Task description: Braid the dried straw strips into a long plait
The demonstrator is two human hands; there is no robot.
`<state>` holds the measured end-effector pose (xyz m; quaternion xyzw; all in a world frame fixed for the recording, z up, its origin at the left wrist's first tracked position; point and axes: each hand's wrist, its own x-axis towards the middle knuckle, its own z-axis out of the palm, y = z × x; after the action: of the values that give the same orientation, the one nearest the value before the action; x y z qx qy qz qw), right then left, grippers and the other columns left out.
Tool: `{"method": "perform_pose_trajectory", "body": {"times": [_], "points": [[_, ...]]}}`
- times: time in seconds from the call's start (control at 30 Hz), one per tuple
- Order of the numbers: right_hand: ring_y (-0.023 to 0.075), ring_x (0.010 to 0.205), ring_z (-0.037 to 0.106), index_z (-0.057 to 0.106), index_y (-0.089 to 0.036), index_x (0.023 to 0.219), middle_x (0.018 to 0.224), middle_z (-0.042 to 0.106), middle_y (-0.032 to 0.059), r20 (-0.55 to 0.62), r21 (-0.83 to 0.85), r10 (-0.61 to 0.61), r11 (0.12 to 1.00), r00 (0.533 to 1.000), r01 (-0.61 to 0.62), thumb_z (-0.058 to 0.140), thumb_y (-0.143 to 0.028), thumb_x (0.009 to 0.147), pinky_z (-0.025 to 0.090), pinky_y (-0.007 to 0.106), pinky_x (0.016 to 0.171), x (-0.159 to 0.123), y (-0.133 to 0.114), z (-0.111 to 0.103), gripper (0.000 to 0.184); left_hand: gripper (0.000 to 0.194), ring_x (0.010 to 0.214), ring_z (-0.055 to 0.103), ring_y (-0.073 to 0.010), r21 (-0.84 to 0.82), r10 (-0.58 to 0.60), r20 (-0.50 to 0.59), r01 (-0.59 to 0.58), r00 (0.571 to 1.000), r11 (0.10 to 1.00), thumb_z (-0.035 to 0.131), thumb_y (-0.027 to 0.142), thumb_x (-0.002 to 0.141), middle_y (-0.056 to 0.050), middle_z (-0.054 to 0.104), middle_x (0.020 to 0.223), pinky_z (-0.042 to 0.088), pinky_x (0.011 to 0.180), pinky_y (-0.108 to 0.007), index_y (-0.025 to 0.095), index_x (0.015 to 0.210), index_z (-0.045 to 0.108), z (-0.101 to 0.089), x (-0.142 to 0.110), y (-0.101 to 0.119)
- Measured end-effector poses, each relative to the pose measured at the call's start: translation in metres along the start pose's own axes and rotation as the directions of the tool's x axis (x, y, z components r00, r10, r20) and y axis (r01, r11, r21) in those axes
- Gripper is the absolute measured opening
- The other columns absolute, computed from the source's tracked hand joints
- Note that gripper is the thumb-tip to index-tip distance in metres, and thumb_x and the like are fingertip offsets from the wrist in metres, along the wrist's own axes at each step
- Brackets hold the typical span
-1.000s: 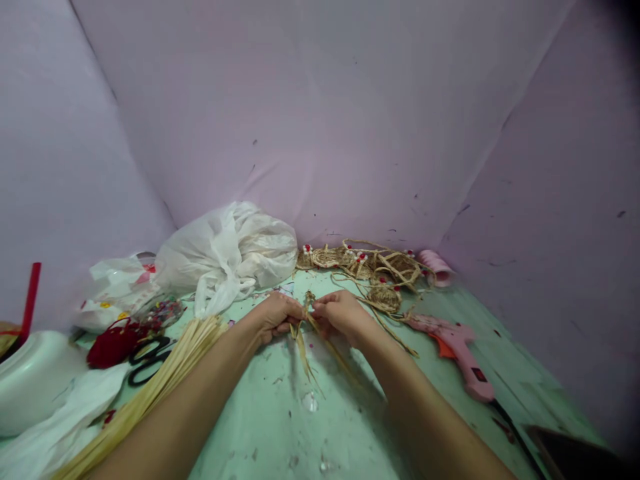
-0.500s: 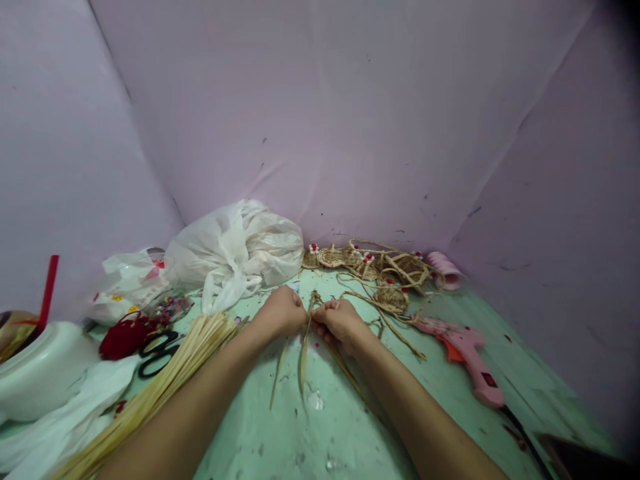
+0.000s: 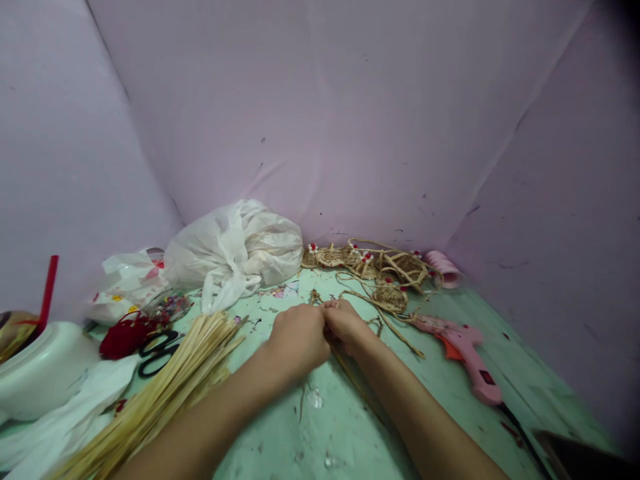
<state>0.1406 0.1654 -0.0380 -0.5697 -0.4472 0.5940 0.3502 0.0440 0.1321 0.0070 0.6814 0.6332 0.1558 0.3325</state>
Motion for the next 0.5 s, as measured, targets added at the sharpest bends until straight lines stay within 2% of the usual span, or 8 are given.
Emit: {"method": "perform_pose_trajectory", "body": {"times": [0.07, 0.1, 0.17, 0.27, 0.37, 0.5], "points": [[0.0032, 0.030, 0.021, 0.039, -0.016, 0.042, 0.033, 0.029, -0.0072, 0.029, -0.039, -0.014, 0.999, 0.999, 0.015, 0.046, -0.009, 0.055, 0.012, 0.020, 0.034, 0.000, -0.001, -0.001, 0.017, 0.010, 0.054, 0.053, -0.0169, 0.063, -0.010, -0.015, 0.010, 1.000, 0.998, 0.056, 0.018, 0.059, -0.002, 0.046, 0.040, 0.036, 0.052, -0.023, 0.016, 0.049, 0.054, -0.014, 0.009, -0.005], [0.0031, 0.030, 0.020, 0.040, -0.016, 0.042, 0.033, 0.029, -0.0072, 0.041, -0.053, -0.023, 0.998, 0.999, 0.025, 0.046, -0.009, 0.055, 0.012, 0.020, 0.034, 0.001, -0.001, -0.002, 0.016, 0.013, 0.046, 0.050, -0.0147, 0.050, -0.069, -0.032, 0.071, 0.997, 0.996, 0.053, 0.019, 0.061, -0.001, 0.043, 0.037, 0.035, 0.047, -0.022, 0.015, 0.049, 0.053, -0.020, 0.013, -0.007], [0.0033, 0.031, 0.022, 0.043, -0.015, 0.044, 0.034, 0.031, -0.0066, 0.056, -0.061, -0.030, 0.998, 0.998, 0.033, 0.046, -0.010, 0.056, 0.013, 0.020, 0.034, 0.000, -0.002, -0.004, 0.014, 0.011, 0.036, 0.045, -0.0111, -0.105, -0.186, -0.030, 0.182, 0.982, 0.978, 0.048, 0.018, 0.065, 0.001, 0.045, 0.037, 0.032, 0.040, -0.021, 0.013, 0.057, 0.055, -0.028, 0.021, -0.010], [0.0034, 0.031, 0.023, 0.045, -0.014, 0.045, 0.034, 0.033, -0.0059, 0.069, -0.041, -0.031, 0.999, 0.997, 0.034, 0.047, -0.011, 0.057, 0.014, 0.019, 0.034, -0.001, -0.004, -0.005, 0.012, 0.010, 0.029, 0.039, -0.0077, -0.344, -0.279, 0.132, 0.308, 0.951, 0.887, 0.045, 0.011, 0.066, 0.002, 0.047, 0.040, 0.027, 0.032, -0.019, 0.011, 0.063, 0.054, -0.026, 0.027, -0.014], [0.0035, 0.031, 0.025, 0.047, -0.014, 0.046, 0.035, 0.037, -0.0048, 0.086, -0.043, -0.037, 0.998, 0.996, 0.041, 0.046, -0.010, 0.057, 0.015, 0.019, 0.034, -0.002, -0.005, -0.006, 0.011, 0.014, 0.029, 0.039, -0.0055, -0.508, -0.241, 0.299, 0.367, 0.924, 0.779, 0.042, 0.007, 0.069, 0.000, 0.049, 0.042, 0.025, 0.029, -0.016, 0.009, 0.059, 0.052, -0.016, 0.032, -0.018], [0.0044, 0.033, 0.030, 0.049, -0.013, 0.048, 0.038, 0.043, -0.0028, 0.111, -0.071, -0.022, 0.997, 0.994, 0.030, 0.045, -0.009, 0.057, 0.017, 0.019, 0.035, -0.002, -0.007, -0.008, 0.010, 0.016, 0.037, 0.048, -0.0055, -0.647, -0.180, 0.473, 0.479, 0.862, 0.593, 0.040, 0.008, 0.073, -0.004, 0.055, 0.051, 0.037, 0.034, -0.013, 0.007, 0.066, 0.054, -0.010, 0.039, -0.027]]}}
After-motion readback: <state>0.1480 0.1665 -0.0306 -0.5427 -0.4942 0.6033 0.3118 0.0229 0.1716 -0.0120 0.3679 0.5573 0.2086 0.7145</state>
